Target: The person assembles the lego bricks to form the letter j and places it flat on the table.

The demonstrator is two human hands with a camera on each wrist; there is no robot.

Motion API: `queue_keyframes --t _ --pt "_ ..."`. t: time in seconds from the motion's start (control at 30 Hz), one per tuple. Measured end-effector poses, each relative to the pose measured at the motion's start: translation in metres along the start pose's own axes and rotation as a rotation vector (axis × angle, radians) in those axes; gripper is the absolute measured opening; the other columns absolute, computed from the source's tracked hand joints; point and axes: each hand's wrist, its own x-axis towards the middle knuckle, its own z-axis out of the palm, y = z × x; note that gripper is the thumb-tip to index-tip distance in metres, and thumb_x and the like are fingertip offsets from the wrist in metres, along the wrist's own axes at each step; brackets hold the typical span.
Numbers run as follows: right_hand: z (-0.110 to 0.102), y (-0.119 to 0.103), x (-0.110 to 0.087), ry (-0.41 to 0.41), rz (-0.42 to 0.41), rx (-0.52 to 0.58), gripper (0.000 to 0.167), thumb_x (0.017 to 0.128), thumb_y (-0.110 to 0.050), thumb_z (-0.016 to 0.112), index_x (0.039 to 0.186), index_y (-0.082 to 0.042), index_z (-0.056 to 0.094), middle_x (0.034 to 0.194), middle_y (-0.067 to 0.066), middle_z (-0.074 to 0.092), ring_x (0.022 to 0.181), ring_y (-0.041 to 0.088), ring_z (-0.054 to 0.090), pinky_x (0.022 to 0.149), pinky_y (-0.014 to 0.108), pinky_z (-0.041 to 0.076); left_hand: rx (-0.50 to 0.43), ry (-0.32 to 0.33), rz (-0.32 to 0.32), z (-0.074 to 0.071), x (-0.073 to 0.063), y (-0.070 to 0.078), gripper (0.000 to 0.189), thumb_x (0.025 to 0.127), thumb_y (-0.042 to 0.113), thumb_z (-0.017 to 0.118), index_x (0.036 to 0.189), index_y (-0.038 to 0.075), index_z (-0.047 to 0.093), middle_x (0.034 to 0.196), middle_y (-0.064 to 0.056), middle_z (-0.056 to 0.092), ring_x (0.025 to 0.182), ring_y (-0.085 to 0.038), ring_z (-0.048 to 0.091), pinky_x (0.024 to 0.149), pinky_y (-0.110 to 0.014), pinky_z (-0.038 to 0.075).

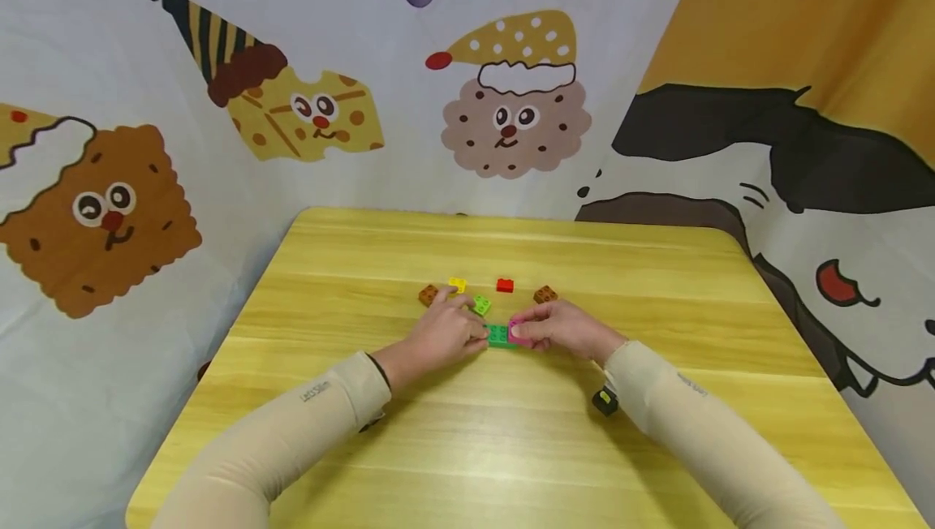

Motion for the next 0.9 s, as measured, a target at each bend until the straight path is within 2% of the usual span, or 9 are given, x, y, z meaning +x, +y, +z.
queue_keyframes --t 0.17,0.3,0.47,0.9 --pt "-0.0004 0.0016 0.0 -0.031 0.046 0.031 0.051 0.098 -0.034 0.08 0.138 -0.003 0.069 0.1 0.009 0.081 0.081 0.017 0.074 0.072 0.03 0.061 0.022 -0.004 0.005 0.0012 -0.0009 0.0005 0.014 0.098 0.038 0.079 0.105 0.029 0.087 0.116 0.011 0.082 0.124 -0.022 0.066 0.12 -0.06 0.038" --pt "-0.0011 0.0038 0.0008 -0.036 0.048 0.047 0.054 0.098 -0.033 0.08 0.14 -0.002 0.066 0.097 0.008 0.081 0.077 0.016 0.073 0.069 0.029 0.061 0.007 -0.008 0.0 0.0005 -0.002 0.0011 0.015 0.098 0.038 0.079 0.107 0.028 0.087 0.118 0.01 0.082 0.125 -0.023 0.066 0.12 -0.06 0.037" --pt "-0.0018 0.0051 0.0015 -0.039 0.028 0.047 0.054 0.1 -0.032 0.078 0.141 0.0 0.065 0.092 0.007 0.078 0.074 0.013 0.069 0.067 0.027 0.06 0.03 -0.023 0.008 0.0002 -0.0022 0.0009 0.018 0.1 0.04 0.077 0.109 0.028 0.086 0.121 0.01 0.081 0.128 -0.022 0.064 0.121 -0.06 0.037" --pt "-0.0011 0.0068 0.0013 -0.036 0.02 0.068 0.052 0.101 -0.03 0.077 0.141 0.001 0.065 0.09 0.005 0.077 0.072 0.011 0.067 0.066 0.025 0.059 0.028 -0.026 0.017 0.0007 -0.0027 -0.0007 0.018 0.1 0.04 0.076 0.111 0.029 0.086 0.123 0.01 0.08 0.129 -0.023 0.064 0.121 -0.06 0.038"
